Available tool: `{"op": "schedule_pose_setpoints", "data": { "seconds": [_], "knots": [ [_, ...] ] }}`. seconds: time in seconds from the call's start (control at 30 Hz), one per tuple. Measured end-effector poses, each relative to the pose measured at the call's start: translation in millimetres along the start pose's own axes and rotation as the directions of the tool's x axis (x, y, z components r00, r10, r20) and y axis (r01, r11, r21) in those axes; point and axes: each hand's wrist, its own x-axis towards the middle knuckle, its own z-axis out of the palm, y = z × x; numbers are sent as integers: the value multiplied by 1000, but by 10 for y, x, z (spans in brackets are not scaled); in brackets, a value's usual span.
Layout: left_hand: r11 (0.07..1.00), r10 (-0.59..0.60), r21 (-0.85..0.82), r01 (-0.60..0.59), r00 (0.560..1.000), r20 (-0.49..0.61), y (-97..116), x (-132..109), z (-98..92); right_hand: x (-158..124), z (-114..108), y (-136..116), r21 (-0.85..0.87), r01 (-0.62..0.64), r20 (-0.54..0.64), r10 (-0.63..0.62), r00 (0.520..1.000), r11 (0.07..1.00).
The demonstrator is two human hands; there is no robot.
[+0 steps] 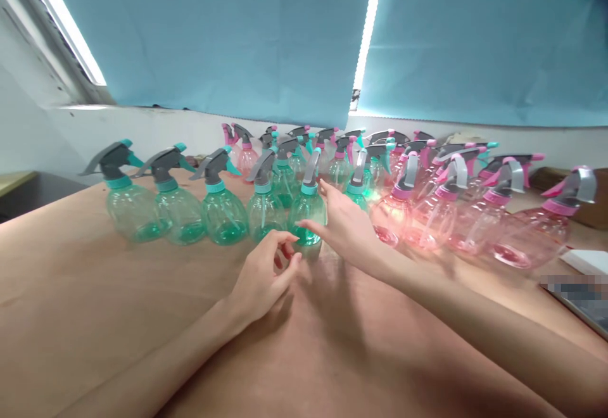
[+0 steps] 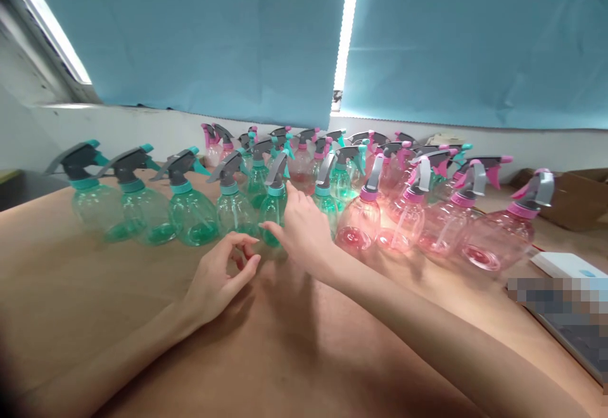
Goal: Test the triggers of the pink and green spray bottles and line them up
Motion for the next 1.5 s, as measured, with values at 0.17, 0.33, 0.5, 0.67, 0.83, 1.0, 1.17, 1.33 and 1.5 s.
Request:
{"op": "schedule_pose_setpoints", "data": {
  "seconds": [0.17, 0.33, 0.5, 0.67, 0.83, 1.0, 1.17, 1.33, 1.5],
  "knots": [
    [1000, -18, 7, 18, 1000, 6, 13, 37, -11, -383, -348, 328, 46, 55, 3, -55, 998, 997],
    [1000, 8, -19, -8, 1000, 19, 80, 76, 36, -471, -550, 671, 15, -30, -59, 31, 998, 999],
    [999, 35, -10, -34, 999, 42, 238, 68, 102, -253, -421, 668, -8, -83, -68, 82, 994, 997],
    [999, 49, -24, -47, 996, 73, 370, 41, 138, -17, -260, 598, -23, -169, -46, 168, 985, 985],
    [999, -17, -48, 21, 997, 79, 448, 78, 165, 31, -251, 584, -42, -211, -3, 211, 977, 977],
    [988, -116, -104, 117, 993, 17, 572, 235, 254, -169, -401, 491, -57, -177, 38, 179, 983, 983],
    [982, -86, -168, 86, 996, 5, 753, 435, 450, -564, -634, 383, -70, -130, 82, 135, 987, 989],
    [949, -70, -300, 97, 993, 98, 1061, 543, 607, -922, -802, 414, -61, -45, 99, 51, 994, 997],
    [947, -2, -319, 36, 994, 106, 1241, 593, 715, -1095, -860, 536, -82, 77, 24, -75, 997, 994]
  ]
}}
